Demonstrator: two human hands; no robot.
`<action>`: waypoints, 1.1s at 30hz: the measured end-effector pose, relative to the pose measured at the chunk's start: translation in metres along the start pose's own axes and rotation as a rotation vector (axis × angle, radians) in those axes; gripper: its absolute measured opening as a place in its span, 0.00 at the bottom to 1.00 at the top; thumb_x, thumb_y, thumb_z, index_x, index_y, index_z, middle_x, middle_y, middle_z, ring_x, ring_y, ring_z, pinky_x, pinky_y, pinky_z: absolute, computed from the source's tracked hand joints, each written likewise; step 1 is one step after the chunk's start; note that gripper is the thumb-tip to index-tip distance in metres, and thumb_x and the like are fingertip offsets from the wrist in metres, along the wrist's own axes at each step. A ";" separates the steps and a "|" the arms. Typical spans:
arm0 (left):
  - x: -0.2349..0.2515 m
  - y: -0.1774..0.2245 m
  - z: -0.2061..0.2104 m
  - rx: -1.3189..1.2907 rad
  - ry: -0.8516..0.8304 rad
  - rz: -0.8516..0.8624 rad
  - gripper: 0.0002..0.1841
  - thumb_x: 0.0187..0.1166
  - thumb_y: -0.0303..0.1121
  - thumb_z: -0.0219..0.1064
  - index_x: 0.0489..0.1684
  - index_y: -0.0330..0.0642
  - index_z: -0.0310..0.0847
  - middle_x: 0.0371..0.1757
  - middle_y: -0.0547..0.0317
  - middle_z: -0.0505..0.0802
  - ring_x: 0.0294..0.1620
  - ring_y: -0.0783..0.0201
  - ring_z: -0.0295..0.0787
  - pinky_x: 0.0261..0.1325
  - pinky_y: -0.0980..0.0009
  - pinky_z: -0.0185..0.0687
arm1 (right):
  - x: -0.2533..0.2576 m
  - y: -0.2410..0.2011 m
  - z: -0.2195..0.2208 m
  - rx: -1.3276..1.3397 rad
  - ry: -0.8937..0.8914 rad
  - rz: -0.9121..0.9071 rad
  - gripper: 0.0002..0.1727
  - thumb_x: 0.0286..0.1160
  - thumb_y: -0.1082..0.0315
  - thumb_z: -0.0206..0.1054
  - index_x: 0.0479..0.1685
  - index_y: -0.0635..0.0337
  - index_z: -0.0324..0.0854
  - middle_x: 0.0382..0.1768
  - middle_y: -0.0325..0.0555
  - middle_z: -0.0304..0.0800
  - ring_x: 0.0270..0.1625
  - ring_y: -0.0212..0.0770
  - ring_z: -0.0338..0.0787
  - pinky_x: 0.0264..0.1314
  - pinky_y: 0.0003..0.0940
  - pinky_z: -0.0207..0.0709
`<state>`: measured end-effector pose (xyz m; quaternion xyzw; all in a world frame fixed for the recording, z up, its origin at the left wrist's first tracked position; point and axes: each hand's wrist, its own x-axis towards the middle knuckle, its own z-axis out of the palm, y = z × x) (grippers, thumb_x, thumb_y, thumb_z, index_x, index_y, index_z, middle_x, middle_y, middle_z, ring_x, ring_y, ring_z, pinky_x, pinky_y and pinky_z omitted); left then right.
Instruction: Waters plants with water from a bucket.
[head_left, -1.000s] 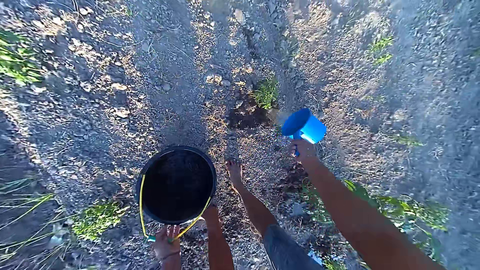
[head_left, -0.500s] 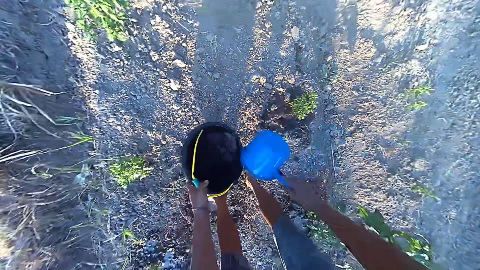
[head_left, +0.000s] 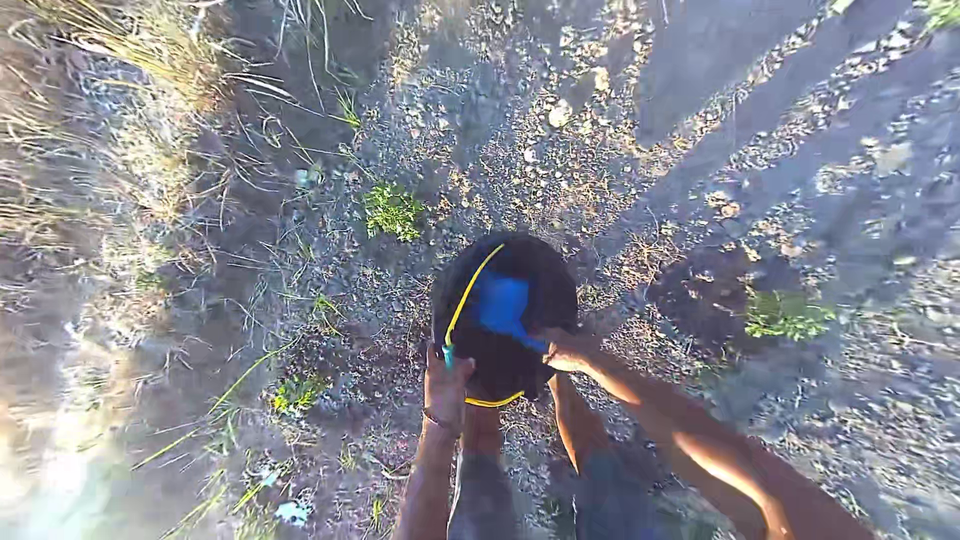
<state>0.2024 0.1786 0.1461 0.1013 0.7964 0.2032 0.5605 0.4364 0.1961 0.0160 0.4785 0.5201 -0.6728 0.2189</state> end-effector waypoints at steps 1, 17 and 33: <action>0.006 -0.007 -0.010 -0.016 0.022 -0.002 0.41 0.70 0.23 0.71 0.86 0.25 0.53 0.52 0.40 0.87 0.52 0.59 0.84 0.61 0.61 0.80 | 0.009 -0.005 0.004 0.151 -0.066 0.000 0.25 0.81 0.72 0.66 0.77 0.62 0.75 0.48 0.56 0.88 0.42 0.45 0.87 0.47 0.42 0.82; 0.055 -0.130 -0.186 -0.299 0.429 -0.147 0.26 0.76 0.24 0.66 0.75 0.27 0.68 0.58 0.44 0.86 0.52 0.63 0.82 0.58 0.64 0.79 | 0.055 -0.087 0.030 0.957 -0.301 -0.106 0.14 0.65 0.66 0.66 0.51 0.50 0.79 0.17 0.30 0.76 0.10 0.23 0.69 0.11 0.18 0.65; 0.037 -0.138 -0.240 -0.476 0.756 -0.330 0.15 0.77 0.23 0.65 0.59 0.25 0.77 0.46 0.45 0.87 0.42 0.60 0.82 0.47 0.61 0.81 | 0.152 -0.161 -0.041 0.836 0.420 0.146 0.15 0.84 0.76 0.58 0.67 0.67 0.72 0.23 0.38 0.74 0.15 0.29 0.72 0.16 0.22 0.69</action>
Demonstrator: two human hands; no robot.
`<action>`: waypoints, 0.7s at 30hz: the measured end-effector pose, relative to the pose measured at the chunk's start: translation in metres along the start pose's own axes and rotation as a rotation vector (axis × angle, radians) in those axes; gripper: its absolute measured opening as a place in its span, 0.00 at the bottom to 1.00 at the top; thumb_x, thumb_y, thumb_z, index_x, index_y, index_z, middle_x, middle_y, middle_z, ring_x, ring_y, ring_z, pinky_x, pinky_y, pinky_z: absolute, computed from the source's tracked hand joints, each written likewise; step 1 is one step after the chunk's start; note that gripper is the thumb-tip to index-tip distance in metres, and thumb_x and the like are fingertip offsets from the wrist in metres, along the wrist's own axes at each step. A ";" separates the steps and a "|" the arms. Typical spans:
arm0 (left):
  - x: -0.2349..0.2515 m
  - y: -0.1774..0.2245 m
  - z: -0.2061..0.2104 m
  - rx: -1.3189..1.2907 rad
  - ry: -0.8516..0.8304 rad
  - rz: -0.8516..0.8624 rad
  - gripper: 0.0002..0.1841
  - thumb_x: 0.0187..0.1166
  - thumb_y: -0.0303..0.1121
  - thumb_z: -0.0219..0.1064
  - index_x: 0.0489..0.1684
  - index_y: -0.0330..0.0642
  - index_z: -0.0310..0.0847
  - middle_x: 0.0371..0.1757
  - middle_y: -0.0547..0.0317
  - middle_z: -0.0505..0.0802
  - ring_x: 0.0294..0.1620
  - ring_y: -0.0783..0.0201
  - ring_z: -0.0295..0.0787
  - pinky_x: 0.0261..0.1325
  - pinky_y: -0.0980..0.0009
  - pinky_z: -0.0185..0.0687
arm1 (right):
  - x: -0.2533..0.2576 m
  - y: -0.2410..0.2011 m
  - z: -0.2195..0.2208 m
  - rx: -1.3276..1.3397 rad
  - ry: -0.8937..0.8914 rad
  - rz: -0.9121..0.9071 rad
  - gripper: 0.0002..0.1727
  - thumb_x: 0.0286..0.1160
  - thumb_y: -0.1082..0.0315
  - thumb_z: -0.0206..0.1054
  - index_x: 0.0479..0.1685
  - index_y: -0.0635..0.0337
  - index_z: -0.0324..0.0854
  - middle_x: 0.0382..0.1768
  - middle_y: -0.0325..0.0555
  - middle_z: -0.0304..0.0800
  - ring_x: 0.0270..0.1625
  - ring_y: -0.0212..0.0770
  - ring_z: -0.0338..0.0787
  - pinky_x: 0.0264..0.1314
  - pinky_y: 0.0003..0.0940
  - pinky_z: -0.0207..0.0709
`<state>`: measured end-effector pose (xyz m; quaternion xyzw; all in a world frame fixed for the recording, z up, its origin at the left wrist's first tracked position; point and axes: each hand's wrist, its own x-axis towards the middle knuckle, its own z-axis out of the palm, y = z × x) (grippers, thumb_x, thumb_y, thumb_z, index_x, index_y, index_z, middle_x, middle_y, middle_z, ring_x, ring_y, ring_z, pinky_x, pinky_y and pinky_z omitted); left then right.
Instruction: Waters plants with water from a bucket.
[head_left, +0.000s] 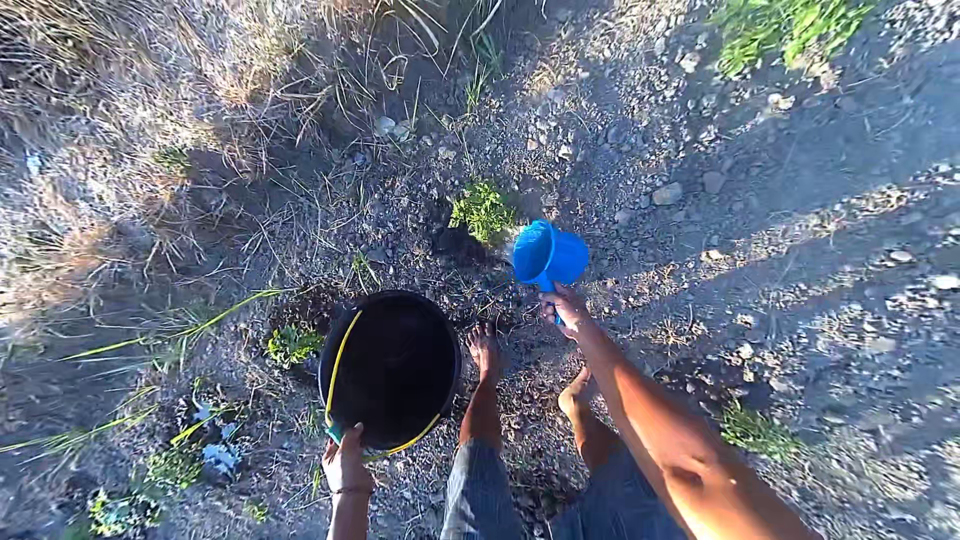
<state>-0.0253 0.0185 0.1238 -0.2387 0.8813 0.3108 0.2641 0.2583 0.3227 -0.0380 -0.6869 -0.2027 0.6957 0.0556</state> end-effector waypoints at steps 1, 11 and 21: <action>-0.006 0.000 0.001 -0.005 -0.005 0.001 0.16 0.77 0.22 0.65 0.61 0.25 0.76 0.47 0.44 0.87 0.44 0.60 0.82 0.48 0.61 0.81 | 0.002 -0.006 -0.004 -0.036 0.017 -0.017 0.16 0.83 0.76 0.59 0.67 0.67 0.72 0.24 0.39 0.75 0.16 0.30 0.72 0.17 0.23 0.69; -0.109 0.015 0.046 -0.010 -0.129 0.183 0.20 0.67 0.19 0.65 0.59 0.26 0.75 0.44 0.53 0.86 0.39 0.70 0.82 0.44 0.72 0.80 | 0.012 -0.078 -0.062 -0.735 0.163 -0.233 0.29 0.81 0.67 0.65 0.81 0.68 0.71 0.66 0.73 0.83 0.69 0.68 0.83 0.74 0.64 0.72; -0.261 0.051 0.151 0.074 -0.280 0.278 0.19 0.69 0.18 0.65 0.61 0.27 0.76 0.45 0.51 0.86 0.41 0.67 0.83 0.44 0.69 0.80 | -0.083 -0.029 -0.265 -0.570 0.146 -0.563 0.30 0.78 0.66 0.67 0.79 0.70 0.75 0.60 0.64 0.91 0.59 0.52 0.93 0.69 0.49 0.82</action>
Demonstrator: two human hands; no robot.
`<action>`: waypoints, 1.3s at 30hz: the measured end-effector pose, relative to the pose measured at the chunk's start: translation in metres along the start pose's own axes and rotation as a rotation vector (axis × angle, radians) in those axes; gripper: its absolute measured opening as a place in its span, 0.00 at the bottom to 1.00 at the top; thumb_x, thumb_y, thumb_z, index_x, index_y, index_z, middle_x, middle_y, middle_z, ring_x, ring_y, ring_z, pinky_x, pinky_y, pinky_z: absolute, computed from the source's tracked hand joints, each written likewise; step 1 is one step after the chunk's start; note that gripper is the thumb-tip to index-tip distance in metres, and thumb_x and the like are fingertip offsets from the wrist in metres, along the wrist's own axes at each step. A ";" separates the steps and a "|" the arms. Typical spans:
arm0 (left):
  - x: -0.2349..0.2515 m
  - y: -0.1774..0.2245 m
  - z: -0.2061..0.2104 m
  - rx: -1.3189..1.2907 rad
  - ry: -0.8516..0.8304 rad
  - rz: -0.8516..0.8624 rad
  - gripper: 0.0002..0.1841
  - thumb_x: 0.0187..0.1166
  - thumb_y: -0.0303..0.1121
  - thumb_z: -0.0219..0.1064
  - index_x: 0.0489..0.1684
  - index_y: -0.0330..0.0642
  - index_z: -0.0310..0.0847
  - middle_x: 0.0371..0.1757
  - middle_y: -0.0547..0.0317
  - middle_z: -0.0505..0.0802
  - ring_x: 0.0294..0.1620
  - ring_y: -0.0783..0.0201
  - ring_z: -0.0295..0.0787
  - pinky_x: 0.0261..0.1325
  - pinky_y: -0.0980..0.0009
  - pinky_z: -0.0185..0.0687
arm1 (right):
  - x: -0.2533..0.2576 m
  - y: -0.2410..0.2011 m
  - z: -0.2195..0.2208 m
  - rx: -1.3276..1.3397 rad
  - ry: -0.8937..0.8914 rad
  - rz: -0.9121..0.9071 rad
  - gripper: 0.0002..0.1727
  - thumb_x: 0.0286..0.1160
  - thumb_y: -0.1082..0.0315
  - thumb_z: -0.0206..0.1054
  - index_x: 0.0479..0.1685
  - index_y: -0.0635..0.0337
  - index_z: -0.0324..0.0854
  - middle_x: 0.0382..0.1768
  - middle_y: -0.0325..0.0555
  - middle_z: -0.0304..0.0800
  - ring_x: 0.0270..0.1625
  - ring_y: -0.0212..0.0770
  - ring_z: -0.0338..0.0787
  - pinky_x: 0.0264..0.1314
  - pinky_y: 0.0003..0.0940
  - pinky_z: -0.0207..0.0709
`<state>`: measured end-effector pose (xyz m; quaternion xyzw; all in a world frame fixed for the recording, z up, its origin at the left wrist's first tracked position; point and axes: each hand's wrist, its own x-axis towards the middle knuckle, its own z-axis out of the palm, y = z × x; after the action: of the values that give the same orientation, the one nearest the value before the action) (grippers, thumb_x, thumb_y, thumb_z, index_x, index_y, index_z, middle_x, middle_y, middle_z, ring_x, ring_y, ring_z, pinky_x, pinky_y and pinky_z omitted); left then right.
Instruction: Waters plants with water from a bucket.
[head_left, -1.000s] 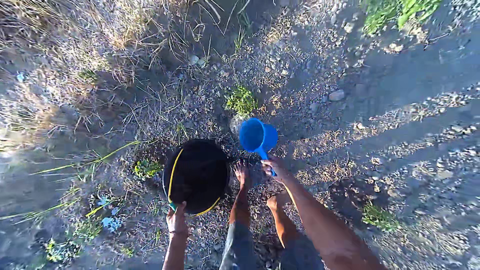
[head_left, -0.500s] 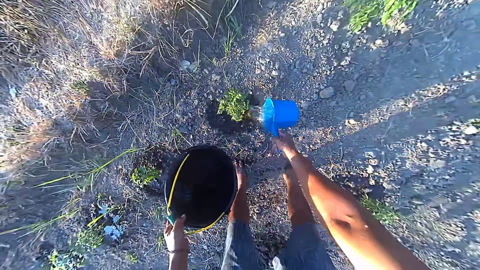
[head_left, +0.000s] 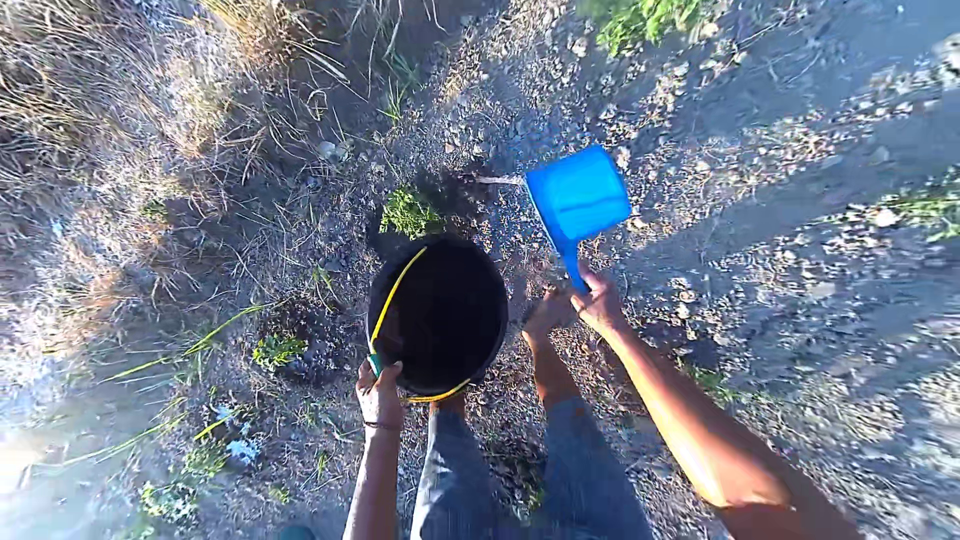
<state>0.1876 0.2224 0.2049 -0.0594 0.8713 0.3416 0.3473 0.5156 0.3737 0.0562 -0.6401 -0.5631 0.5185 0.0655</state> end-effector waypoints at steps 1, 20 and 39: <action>-0.012 0.009 0.013 0.018 -0.013 0.023 0.18 0.69 0.18 0.66 0.59 0.28 0.76 0.45 0.50 0.87 0.42 0.66 0.83 0.44 0.68 0.81 | -0.022 0.015 -0.018 0.112 -0.030 0.080 0.28 0.76 0.67 0.67 0.76 0.70 0.76 0.52 0.56 0.93 0.48 0.42 0.92 0.56 0.39 0.85; -0.145 0.196 0.290 0.524 -0.333 1.189 0.13 0.62 0.36 0.69 0.14 0.35 0.87 0.71 0.23 0.80 0.75 0.31 0.72 0.78 0.41 0.65 | 0.033 0.029 -0.120 1.482 -0.179 0.356 0.11 0.83 0.75 0.50 0.57 0.55 0.69 0.20 0.33 0.76 0.12 0.22 0.70 0.11 0.14 0.61; -0.085 0.370 0.458 0.148 -0.253 0.977 0.08 0.62 0.22 0.70 0.37 0.26 0.86 0.50 0.51 0.89 0.52 0.71 0.84 0.56 0.74 0.80 | 0.269 0.014 -0.216 1.611 -0.266 0.160 0.12 0.75 0.72 0.55 0.53 0.50 0.72 0.21 0.30 0.79 0.12 0.17 0.69 0.11 0.10 0.60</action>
<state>0.3839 0.7840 0.2236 0.4218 0.7702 0.4060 0.2532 0.6375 0.6893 -0.0138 -0.3682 0.0264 0.8387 0.4005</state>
